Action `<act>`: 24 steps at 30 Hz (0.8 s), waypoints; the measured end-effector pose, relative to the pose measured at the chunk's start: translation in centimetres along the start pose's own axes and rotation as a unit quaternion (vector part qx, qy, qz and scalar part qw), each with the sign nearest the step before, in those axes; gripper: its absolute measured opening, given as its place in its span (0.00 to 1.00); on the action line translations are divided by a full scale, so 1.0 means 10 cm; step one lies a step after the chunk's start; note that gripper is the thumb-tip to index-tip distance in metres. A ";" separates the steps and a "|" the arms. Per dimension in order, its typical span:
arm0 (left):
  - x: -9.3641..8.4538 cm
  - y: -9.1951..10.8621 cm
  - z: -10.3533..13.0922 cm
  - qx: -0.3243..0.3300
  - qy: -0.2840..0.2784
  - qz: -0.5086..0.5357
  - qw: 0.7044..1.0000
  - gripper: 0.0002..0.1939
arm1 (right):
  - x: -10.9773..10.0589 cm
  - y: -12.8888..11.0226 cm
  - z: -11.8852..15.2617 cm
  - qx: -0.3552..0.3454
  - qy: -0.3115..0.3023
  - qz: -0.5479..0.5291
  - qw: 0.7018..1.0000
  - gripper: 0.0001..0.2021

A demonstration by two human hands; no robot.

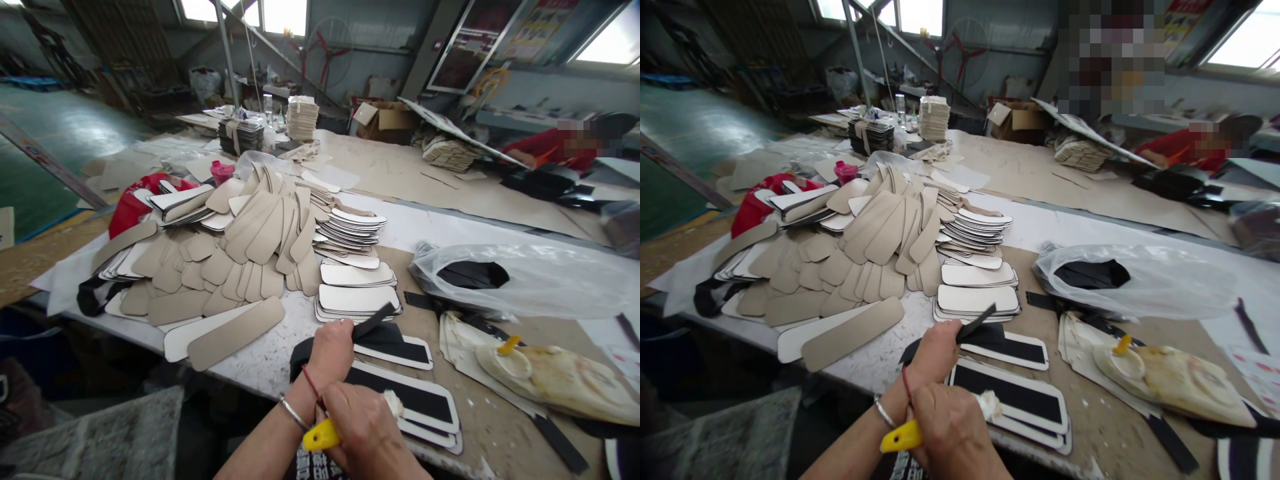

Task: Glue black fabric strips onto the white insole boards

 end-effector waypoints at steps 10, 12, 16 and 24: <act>-0.04 -0.06 -0.05 -0.051 0.028 0.265 0.962 0.05 | -0.09 -0.01 -0.09 0.042 0.058 -0.153 0.986 0.06; -0.02 -0.10 -0.05 -0.095 0.034 0.332 0.938 0.10 | -0.04 0.10 0.02 0.086 0.051 -0.175 0.980 0.09; -0.02 -0.12 -0.05 -0.151 0.041 0.454 0.877 0.12 | 0.17 0.29 0.22 0.140 -0.023 -0.167 0.976 0.06; -0.04 -0.11 -0.02 -0.188 0.011 0.675 0.714 0.16 | 0.10 0.16 0.15 0.028 0.052 -0.123 0.991 0.08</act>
Point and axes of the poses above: each hand's wrist, its own z-axis away from the middle knuckle, its own x-axis out of the palm, y = z × x, the point moved 6 cm from there along -z, towards the middle knuckle, and after that the axes turned 11 degrees about -z, right-handed, at the moved point
